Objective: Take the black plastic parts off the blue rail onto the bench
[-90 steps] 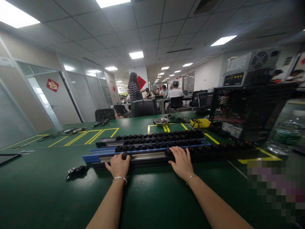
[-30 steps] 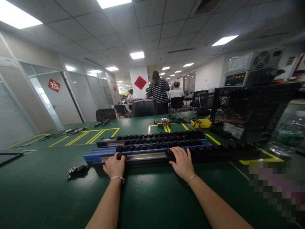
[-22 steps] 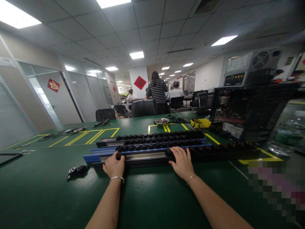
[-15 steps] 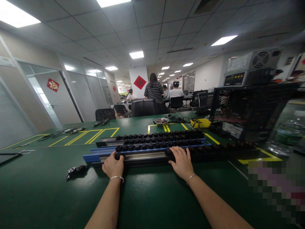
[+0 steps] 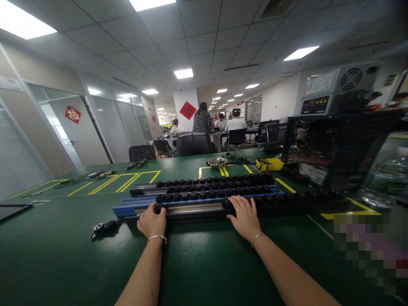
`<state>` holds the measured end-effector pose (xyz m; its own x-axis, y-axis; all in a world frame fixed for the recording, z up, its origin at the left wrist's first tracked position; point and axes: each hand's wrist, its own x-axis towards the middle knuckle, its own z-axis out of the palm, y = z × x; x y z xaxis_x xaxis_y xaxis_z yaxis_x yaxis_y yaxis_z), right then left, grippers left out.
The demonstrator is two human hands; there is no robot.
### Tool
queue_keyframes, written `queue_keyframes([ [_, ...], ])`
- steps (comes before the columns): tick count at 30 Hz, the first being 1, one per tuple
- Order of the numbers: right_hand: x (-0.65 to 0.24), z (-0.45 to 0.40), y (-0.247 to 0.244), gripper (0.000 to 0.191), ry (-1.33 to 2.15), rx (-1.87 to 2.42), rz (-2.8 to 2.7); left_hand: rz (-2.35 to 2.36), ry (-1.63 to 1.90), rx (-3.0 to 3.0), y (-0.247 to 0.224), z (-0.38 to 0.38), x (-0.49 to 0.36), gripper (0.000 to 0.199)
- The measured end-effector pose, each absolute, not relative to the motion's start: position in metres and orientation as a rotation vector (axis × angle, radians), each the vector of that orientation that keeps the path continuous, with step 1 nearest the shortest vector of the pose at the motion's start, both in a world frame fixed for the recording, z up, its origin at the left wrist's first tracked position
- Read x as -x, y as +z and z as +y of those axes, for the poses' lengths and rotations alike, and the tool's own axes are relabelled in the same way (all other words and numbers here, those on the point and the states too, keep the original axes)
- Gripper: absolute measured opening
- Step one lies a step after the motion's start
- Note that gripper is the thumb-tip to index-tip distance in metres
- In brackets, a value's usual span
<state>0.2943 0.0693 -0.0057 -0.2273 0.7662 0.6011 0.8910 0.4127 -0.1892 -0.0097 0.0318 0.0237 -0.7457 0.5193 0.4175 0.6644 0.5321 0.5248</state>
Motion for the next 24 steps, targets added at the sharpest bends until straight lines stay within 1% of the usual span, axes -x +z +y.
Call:
queue_keyframes([
  [6,-0.295,0.070,-0.006,0.046,-0.249,1.402,-2.047,-2.514,-1.073,1.009,0.019,0.034,0.015,0.043],
  [24,-0.294,0.068,-0.004,0.046,-0.249,1.396,-2.034,-2.506,-1.109,1.024,0.014,0.035,0.023,0.043],
])
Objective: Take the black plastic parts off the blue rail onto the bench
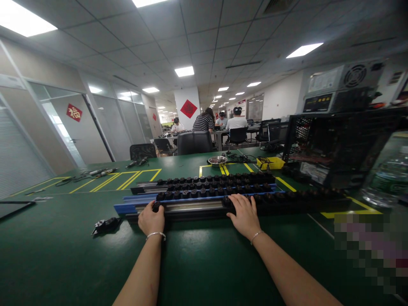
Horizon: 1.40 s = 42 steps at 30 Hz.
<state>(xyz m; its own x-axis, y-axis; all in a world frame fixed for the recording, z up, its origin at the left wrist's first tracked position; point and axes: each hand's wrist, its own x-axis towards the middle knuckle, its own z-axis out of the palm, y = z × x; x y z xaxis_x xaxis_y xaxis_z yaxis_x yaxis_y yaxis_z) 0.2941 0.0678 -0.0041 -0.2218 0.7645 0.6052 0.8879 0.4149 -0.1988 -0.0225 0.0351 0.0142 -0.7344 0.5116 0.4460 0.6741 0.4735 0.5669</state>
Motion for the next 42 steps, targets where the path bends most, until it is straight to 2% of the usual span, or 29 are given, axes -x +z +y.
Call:
queue_keyframes([
  [42,-0.2931,0.0655,-0.0029,0.045,-0.222,1.384,-2.016,-2.536,-1.135,0.967,0.0175,0.0374,0.0194,0.041],
])
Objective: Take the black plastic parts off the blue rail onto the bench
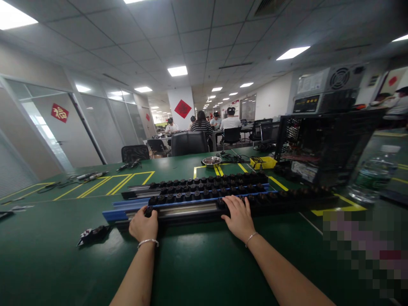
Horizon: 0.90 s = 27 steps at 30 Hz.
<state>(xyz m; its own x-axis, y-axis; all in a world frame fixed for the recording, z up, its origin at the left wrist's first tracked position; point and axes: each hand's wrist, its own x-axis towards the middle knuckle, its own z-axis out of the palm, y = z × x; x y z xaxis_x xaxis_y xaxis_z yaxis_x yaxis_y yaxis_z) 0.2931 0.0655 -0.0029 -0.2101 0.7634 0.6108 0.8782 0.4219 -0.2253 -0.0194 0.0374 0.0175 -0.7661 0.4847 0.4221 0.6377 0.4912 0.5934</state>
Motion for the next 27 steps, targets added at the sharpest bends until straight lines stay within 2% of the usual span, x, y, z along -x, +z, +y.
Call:
queue_keyframes([
  [27,-0.293,0.062,0.002,0.046,-0.186,1.383,-2.029,-2.604,-1.140,0.913,0.021,0.036,0.026,0.044],
])
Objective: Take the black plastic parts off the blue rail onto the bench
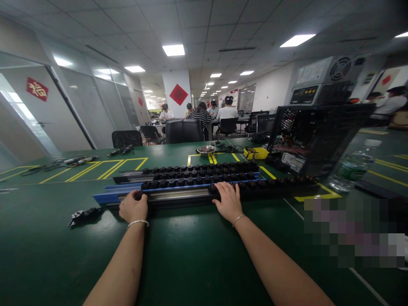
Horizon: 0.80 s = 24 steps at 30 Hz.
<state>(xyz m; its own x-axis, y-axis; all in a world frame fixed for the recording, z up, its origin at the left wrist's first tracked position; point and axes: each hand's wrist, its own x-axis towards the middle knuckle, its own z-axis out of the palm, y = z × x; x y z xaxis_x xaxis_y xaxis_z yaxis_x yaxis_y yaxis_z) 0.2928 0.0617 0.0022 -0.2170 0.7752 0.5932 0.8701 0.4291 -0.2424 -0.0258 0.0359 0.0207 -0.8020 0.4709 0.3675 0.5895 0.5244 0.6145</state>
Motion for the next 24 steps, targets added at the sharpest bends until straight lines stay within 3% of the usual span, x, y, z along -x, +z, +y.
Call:
queue_keyframes([
  [24,-0.290,0.063,0.001,0.047,-0.176,1.378,-2.019,-2.626,-0.937,1.071,0.031,0.029,0.045,0.045],
])
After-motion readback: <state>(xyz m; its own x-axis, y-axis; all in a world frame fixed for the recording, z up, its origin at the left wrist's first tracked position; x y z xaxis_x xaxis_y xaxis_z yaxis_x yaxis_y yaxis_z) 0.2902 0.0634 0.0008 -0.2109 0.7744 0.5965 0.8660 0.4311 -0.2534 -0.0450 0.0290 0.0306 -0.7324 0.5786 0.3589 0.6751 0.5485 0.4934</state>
